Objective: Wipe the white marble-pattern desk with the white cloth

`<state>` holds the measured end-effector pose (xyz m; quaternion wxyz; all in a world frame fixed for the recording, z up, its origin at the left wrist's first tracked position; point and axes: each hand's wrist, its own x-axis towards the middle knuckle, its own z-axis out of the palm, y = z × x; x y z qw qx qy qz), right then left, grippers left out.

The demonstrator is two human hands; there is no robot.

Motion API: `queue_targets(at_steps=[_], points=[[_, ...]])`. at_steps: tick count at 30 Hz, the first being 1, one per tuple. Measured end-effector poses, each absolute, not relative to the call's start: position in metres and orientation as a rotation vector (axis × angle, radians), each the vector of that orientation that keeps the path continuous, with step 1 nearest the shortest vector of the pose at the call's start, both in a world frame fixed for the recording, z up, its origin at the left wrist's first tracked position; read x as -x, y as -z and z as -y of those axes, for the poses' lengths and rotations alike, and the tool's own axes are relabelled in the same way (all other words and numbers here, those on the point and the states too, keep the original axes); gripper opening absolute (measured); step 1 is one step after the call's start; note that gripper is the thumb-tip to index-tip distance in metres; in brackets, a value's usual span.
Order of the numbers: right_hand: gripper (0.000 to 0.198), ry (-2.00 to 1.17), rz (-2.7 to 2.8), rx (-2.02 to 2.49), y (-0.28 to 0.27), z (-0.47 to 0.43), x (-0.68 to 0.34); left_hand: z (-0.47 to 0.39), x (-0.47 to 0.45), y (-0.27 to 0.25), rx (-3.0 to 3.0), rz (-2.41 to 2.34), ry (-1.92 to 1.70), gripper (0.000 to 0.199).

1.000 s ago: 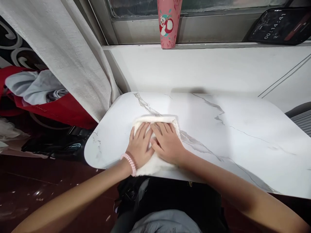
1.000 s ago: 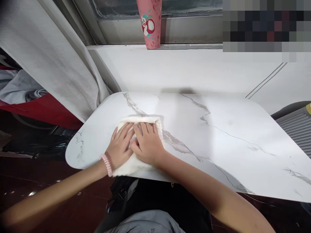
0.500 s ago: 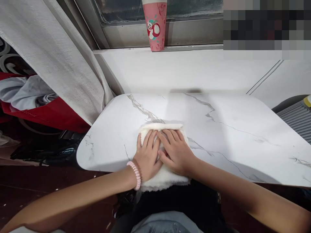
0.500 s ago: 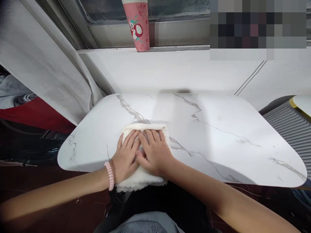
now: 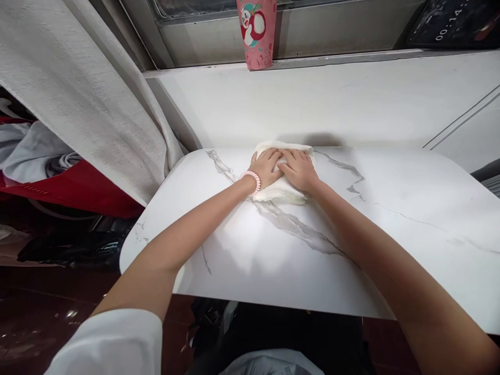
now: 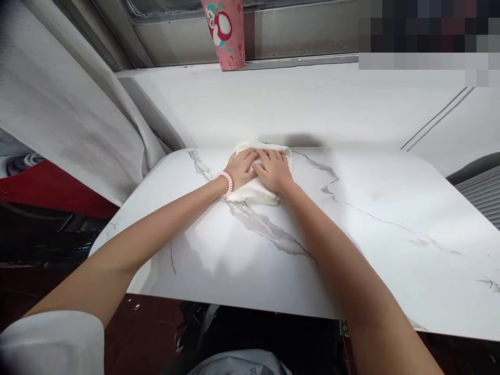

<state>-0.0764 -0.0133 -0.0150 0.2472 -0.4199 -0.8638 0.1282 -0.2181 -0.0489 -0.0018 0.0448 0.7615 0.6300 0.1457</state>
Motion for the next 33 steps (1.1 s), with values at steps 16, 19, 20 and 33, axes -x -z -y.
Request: queue_targets(at_steps=[16,19,20,33], points=[[0.046,-0.374,2.238,1.248,0.016,-0.047,0.068,-0.019,0.212,0.006,-2.358,-1.879,-0.554,0.045],[0.046,-0.367,2.260,1.222,0.015,-0.039,0.064,-0.009,0.206,0.005,-2.339,-1.929,-0.502,0.048],[0.046,-0.366,2.268,1.218,0.015,-0.035,0.062,-0.004,0.203,0.004,-2.332,-1.942,-0.484,0.048],[0.046,-0.374,2.473,1.047,0.005,0.066,0.001,0.121,0.136,0.005,-2.169,-2.115,-0.531,0.051]])
